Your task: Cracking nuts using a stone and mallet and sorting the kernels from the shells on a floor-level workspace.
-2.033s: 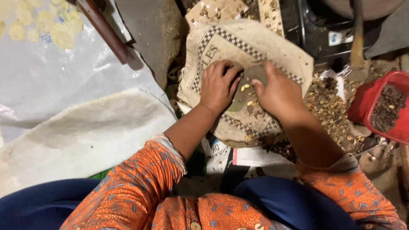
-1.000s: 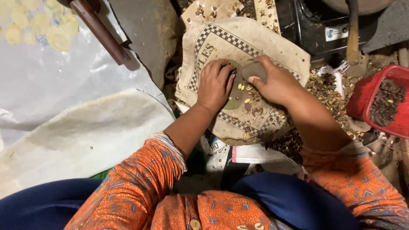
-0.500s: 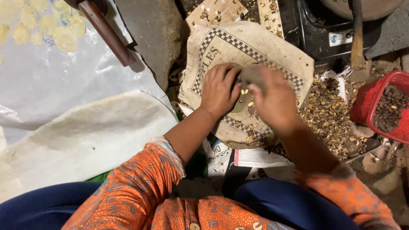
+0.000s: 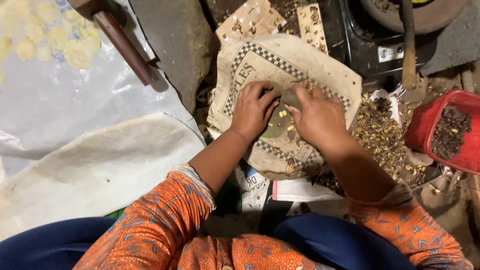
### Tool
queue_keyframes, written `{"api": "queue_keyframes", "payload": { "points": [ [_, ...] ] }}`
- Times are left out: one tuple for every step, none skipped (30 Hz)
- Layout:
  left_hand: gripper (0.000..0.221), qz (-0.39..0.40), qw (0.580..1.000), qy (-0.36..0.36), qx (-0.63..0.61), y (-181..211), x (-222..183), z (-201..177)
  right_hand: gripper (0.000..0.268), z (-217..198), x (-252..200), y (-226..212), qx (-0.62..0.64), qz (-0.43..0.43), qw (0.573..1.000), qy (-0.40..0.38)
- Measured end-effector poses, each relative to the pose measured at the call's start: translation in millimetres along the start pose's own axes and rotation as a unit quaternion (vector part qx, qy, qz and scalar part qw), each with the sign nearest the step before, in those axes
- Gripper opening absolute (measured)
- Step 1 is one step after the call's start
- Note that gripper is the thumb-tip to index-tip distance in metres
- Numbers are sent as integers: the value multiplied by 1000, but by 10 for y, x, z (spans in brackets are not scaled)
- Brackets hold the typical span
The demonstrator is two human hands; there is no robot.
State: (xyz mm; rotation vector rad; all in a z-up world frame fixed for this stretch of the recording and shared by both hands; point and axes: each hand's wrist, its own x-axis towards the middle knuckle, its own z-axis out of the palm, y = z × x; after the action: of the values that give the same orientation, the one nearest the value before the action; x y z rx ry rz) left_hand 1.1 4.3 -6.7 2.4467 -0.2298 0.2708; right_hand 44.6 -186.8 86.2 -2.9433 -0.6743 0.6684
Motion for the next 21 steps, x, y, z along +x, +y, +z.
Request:
{"api": "queue_keyframes", "payload": {
  "points": [
    [19, -1, 1000, -3, 0, -14, 11, -3, 52, -11, -68, 8, 2, 0, 1000, -2],
    [17, -2, 1000, -5, -10, -34, 19, 0, 52, -13, -133, 15, 7, 2, 1000, -8],
    [14, -3, 1000, -5, -20, -55, 41, 14, 52, -22, -190, 33, 12, 4, 1000, -13],
    [14, -3, 1000, -6, -21, -32, 51, 32, 52, -90, -252, 6, 12, 5, 1000, -14],
    [14, 0, 1000, -15, -13, -10, 76, 43, 52, -173, -302, -20, 72, 62, 994, -51],
    [15, 4, 1000, -23, -4, 15, 101, 52, 51, -258, -354, -45, 132, 117, 980, -87],
    [15, 1, 1000, -25, -6, 66, 102, 61, 51, -287, -362, -41, 131, 118, 980, -90],
    [16, -7, 1000, -29, 1, 120, 106, 70, 49, -318, -370, -34, 160, 136, 975, -69],
    [16, -12, 999, -31, 10, 151, 152, 68, 47, -362, -347, -27, 190, 153, 969, -44],
    [16, -11, 999, -32, 10, 133, 113, 87, 47, -355, -360, -53, 190, 154, 969, -44],
    [21, -15, 999, -36, 20, 102, 85, 96, 44, -355, -350, -82, 197, 107, 974, 19],
    [27, -18, 999, -39, 29, 72, 55, 106, 42, -354, -341, -111, 203, 60, 974, 83],
    [27, -18, 999, -40, 29, 46, 17, 79, 42, -251, -313, -131, 203, 61, 974, 82],
    [29, -13, 999, -21, 28, 20, -24, 55, 41, -145, -286, -150, 109, 15, 991, 77],
    [32, -7, 1000, -2, 27, -3, -67, 31, 41, -39, -263, -168, 13, -31, 997, 70],
    [32, -7, 1000, -2, 26, -2, -72, 54, 41, 11, -277, -116, 13, -31, 997, 70],
    [28, 1, 1000, 3, 11, -32, -59, 61, 43, 63, -259, -78, 24, -17, 996, 80],
    [25, 9, 1000, 9, -5, -67, -47, 67, 46, 118, -238, -43, 35, -4, 995, 91],
    [25, 5, 1000, 7, -5, -88, -46, 70, 46, -39, -247, -55, 36, -6, 996, 87],
    [25, 11, 1000, 2, -6, -109, -46, 74, 45, -195, -254, -65, 110, 19, 989, 97],
    [26, 20, 1000, -3, -9, -118, -36, 87, 44, -355, -273, -67, 183, 48, 976, 108]
  ]
}}
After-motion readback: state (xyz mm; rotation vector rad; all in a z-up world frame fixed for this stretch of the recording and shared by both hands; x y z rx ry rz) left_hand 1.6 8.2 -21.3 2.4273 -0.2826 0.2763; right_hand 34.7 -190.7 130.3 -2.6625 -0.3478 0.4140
